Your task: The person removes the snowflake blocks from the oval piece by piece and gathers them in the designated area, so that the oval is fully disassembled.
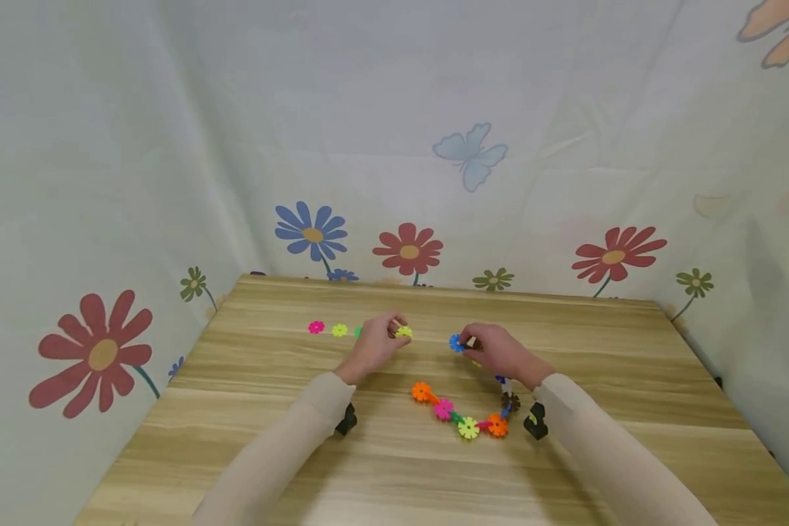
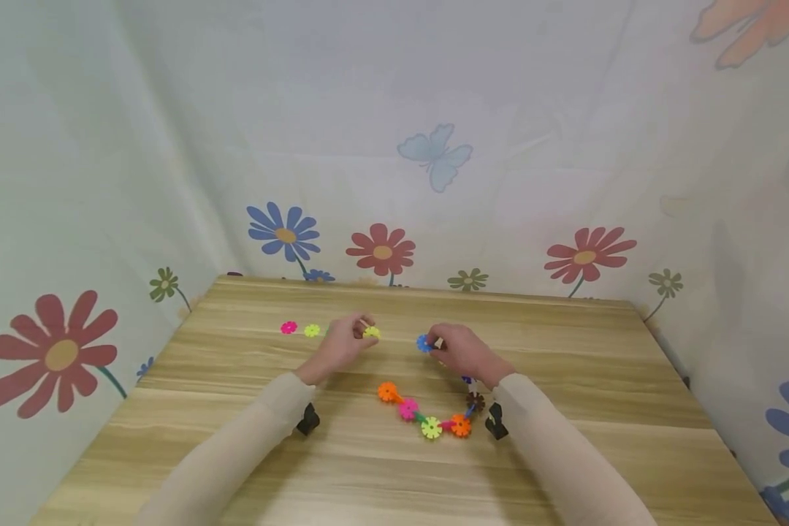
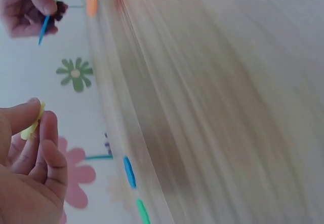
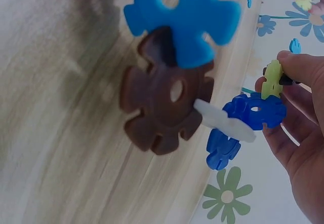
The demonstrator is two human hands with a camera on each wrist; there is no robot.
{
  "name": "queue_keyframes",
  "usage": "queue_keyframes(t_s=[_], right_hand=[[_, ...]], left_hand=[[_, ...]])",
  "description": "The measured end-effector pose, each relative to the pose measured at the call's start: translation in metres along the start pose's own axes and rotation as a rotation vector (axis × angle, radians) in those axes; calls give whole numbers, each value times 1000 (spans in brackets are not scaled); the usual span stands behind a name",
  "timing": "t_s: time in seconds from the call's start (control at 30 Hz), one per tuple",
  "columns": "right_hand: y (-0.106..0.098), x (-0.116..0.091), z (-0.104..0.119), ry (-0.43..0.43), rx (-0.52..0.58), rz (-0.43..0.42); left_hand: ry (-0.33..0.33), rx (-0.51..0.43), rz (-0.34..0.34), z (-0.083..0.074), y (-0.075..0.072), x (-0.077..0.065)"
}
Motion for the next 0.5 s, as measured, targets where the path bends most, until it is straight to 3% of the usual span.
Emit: queue_keyframes(t_s=[0.33,0.5], right_hand=[[-5,-1,1,-5,-1,1],[-5,-2,2,-7,-8,1]], left_hand=[[-73,13,-44,34,-34,-1],[-120,21,-22,50,-50,-6]])
Point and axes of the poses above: each hand's wrist, its own x-axis towards the middle knuckle, its own y-axis out of the palm, z = x × y, the point moved 6 cm from there along x, towards the middle knuckle, and after that the axes turned 11 degrees about -y, right-handed, at the moved point
